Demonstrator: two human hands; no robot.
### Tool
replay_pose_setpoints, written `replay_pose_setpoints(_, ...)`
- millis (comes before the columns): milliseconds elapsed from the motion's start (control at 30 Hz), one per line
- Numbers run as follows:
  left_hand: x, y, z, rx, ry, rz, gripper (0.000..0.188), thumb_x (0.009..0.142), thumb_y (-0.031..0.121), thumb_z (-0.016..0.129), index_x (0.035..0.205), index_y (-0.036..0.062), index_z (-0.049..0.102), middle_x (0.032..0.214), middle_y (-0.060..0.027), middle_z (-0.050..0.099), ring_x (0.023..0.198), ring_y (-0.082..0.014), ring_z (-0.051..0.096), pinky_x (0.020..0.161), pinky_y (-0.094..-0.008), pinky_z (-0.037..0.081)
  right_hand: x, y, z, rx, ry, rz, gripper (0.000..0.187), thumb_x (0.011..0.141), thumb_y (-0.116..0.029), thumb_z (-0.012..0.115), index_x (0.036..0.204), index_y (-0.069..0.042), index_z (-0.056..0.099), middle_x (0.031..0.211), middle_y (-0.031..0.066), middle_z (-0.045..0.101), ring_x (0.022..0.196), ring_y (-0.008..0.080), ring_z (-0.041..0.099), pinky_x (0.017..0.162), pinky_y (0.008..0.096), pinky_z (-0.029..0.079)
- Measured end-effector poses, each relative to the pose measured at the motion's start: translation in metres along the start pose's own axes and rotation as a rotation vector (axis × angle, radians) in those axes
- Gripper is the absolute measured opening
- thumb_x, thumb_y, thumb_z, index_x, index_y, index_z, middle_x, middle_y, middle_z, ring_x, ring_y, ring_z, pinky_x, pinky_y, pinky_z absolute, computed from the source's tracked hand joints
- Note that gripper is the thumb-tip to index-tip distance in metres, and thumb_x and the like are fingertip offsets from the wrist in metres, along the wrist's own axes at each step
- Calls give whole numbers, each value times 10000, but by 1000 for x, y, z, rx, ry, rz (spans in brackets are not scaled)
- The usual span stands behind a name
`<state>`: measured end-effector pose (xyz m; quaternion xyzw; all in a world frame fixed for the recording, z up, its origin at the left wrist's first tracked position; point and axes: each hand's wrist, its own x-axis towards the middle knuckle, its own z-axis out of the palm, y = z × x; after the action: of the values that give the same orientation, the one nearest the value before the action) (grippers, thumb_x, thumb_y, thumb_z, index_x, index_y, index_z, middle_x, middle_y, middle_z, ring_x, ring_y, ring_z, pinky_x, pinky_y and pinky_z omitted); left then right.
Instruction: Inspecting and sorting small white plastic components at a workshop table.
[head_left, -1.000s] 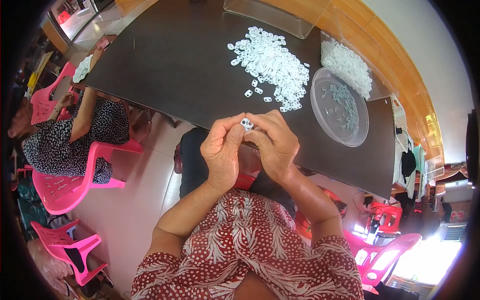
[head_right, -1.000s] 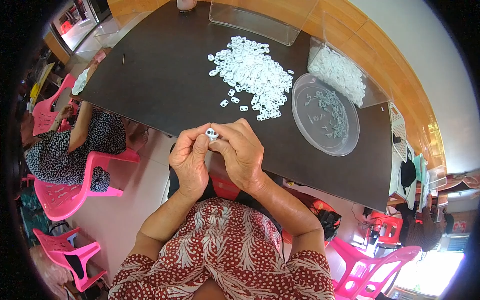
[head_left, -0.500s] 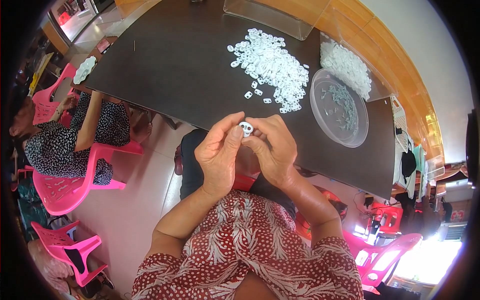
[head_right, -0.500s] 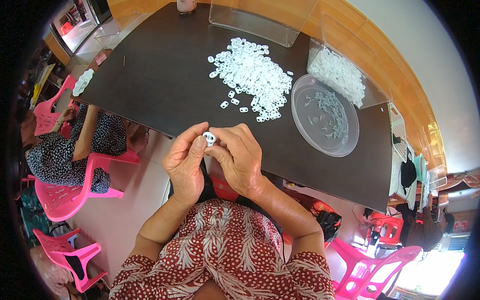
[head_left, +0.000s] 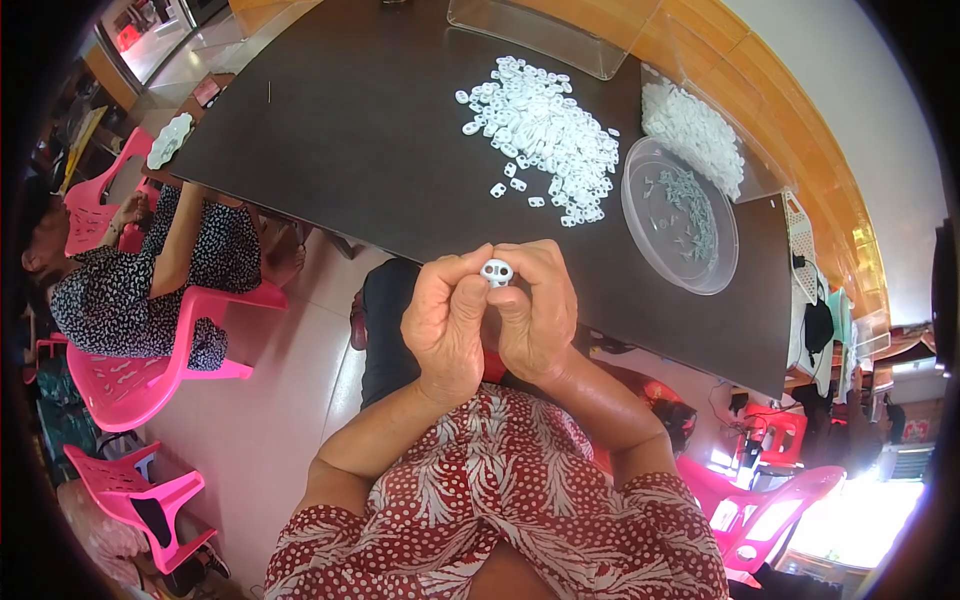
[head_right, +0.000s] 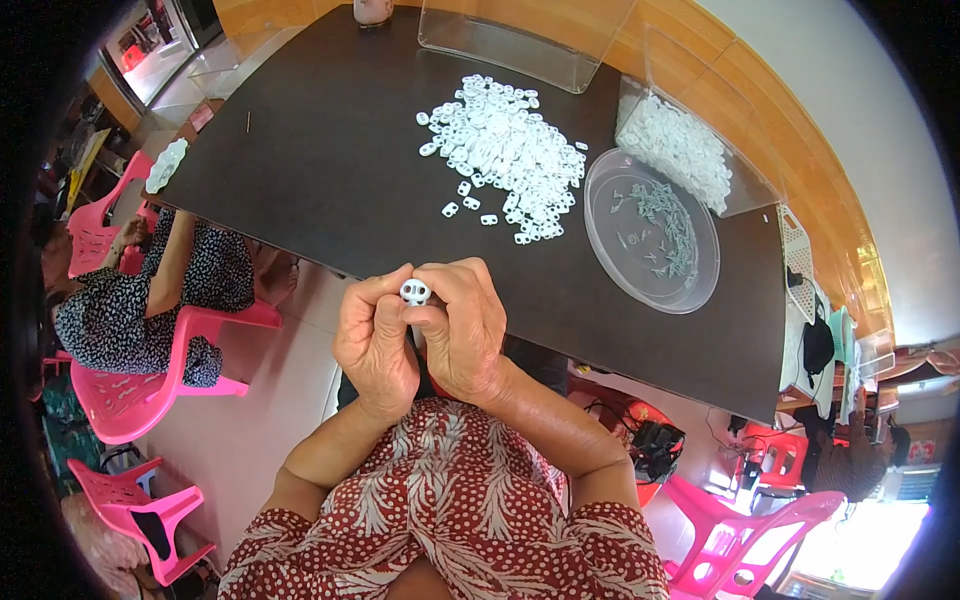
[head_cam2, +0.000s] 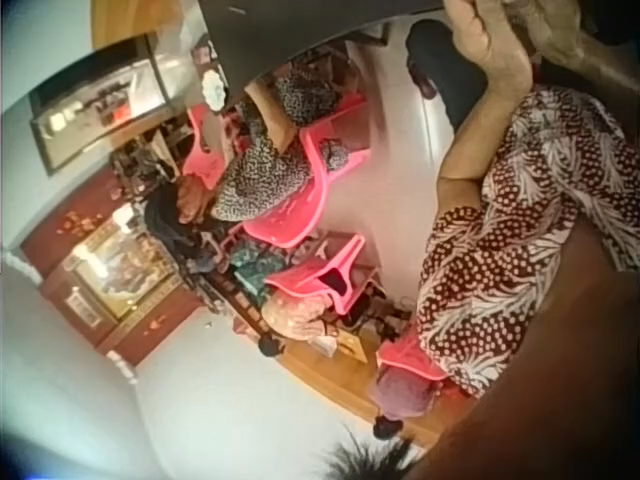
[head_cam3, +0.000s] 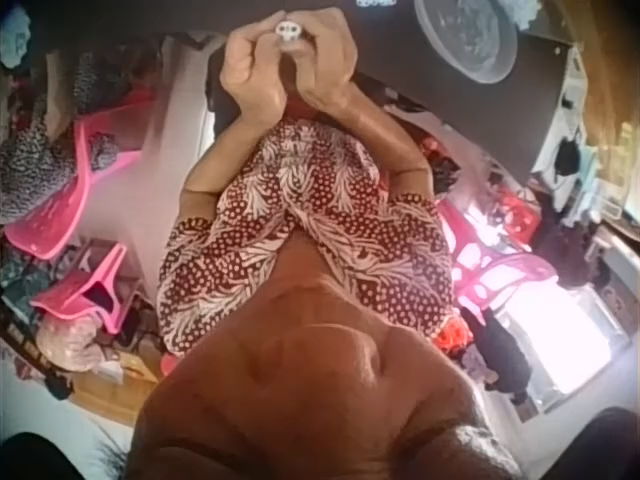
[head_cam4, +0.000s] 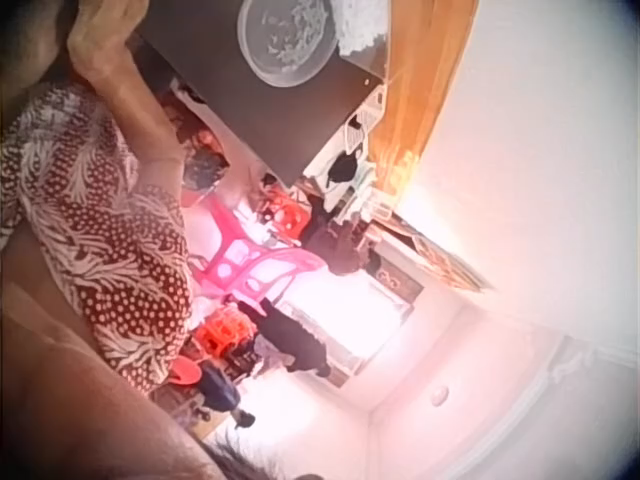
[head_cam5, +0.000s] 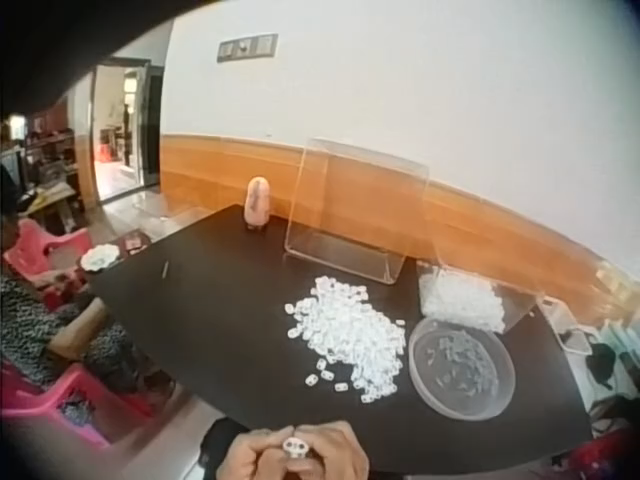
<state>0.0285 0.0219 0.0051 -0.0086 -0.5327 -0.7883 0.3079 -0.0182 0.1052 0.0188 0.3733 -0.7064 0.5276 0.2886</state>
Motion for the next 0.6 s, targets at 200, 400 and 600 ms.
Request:
replay_pose_setpoints(200,0,-6,-2,67,-21,137,226,955,152,482,1066,-34,549,945,-52,567,820,-73,510,743,-209,432,-4,0,5,-2,22,-7,272,865,-217,598,999,12,543,906,115,584,753,256,533,623,325,458)
replay_pose_setpoints(400,-1,-7,-2,57,-21,153,202,957,145,479,1026,-32,548,890,-42,550,764,-66,475,682,-204,405,-7,-1,6,9,20,-16,258,861,-196,603,997,14,541,902,120,580,762,268,539,630,335,462)
replay_pose_setpoints(600,-1,-6,1,101,-5,246,198,955,155,484,1010,-29,532,857,-49,539,749,-83,468,666,-214,397,-5,-2,6,6,34,-88,235,857,-167,607,988,17,542,882,126,582,730,270,546,622,344,464)
